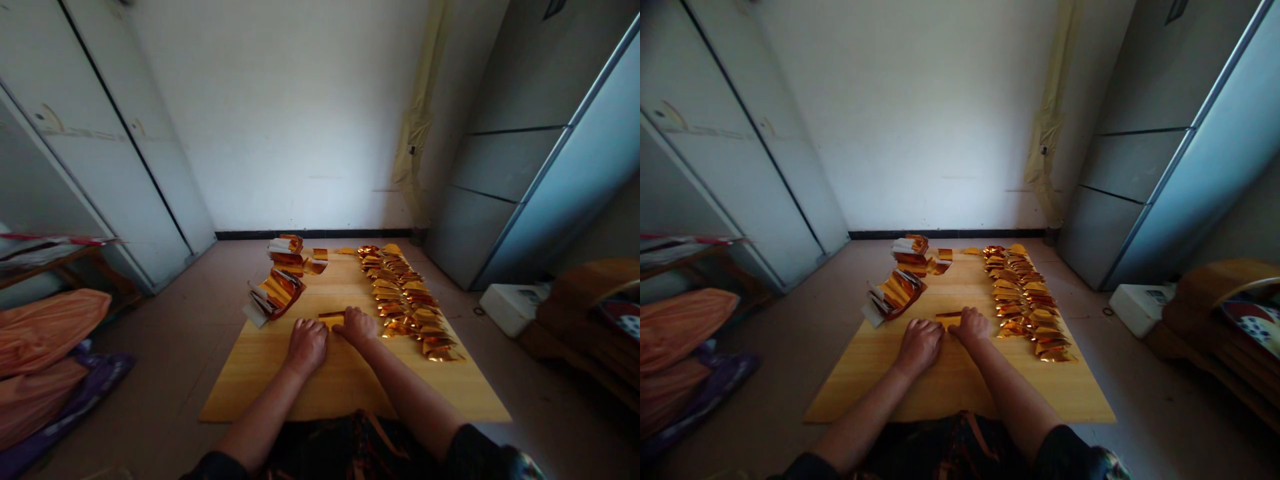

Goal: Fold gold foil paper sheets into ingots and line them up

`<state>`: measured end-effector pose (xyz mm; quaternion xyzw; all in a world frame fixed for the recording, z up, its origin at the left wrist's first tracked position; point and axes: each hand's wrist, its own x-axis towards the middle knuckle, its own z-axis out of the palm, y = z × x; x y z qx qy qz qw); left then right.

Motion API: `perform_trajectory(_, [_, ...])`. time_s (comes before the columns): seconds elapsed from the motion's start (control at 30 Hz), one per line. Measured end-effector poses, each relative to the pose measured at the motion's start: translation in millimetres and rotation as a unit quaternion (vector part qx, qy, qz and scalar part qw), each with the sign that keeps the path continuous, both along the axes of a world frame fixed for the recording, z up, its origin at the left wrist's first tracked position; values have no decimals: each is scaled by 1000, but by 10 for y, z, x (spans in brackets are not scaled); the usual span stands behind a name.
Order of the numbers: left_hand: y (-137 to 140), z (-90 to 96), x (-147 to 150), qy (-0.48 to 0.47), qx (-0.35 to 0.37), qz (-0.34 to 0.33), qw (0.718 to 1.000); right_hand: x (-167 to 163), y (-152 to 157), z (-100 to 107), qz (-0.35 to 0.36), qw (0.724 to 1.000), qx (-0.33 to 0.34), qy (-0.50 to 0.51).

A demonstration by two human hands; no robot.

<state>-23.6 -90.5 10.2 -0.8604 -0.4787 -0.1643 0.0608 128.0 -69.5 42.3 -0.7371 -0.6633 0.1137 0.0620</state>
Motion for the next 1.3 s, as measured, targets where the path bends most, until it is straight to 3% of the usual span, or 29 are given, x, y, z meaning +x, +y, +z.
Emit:
perform_trajectory(0.33, [23,18,-4,-26,-15,15,999,261,88,-111,38,996,-11,79])
perform_trajectory(0.57, [176,38,88,-53,-46,60,996,276,90,-203,39,997,27,63])
perform_trajectory(0.77, [246,-53,68,-126,-82,72,986,294,65,-210,49,996,34,61])
perform_trajectory(1.1, [193,-62,42,-148,-64,4,987,356,69,-250,42,980,83,175])
perform_trajectory(1.3, [180,-71,66,-154,-57,12,986,363,56,-268,2,973,119,196])
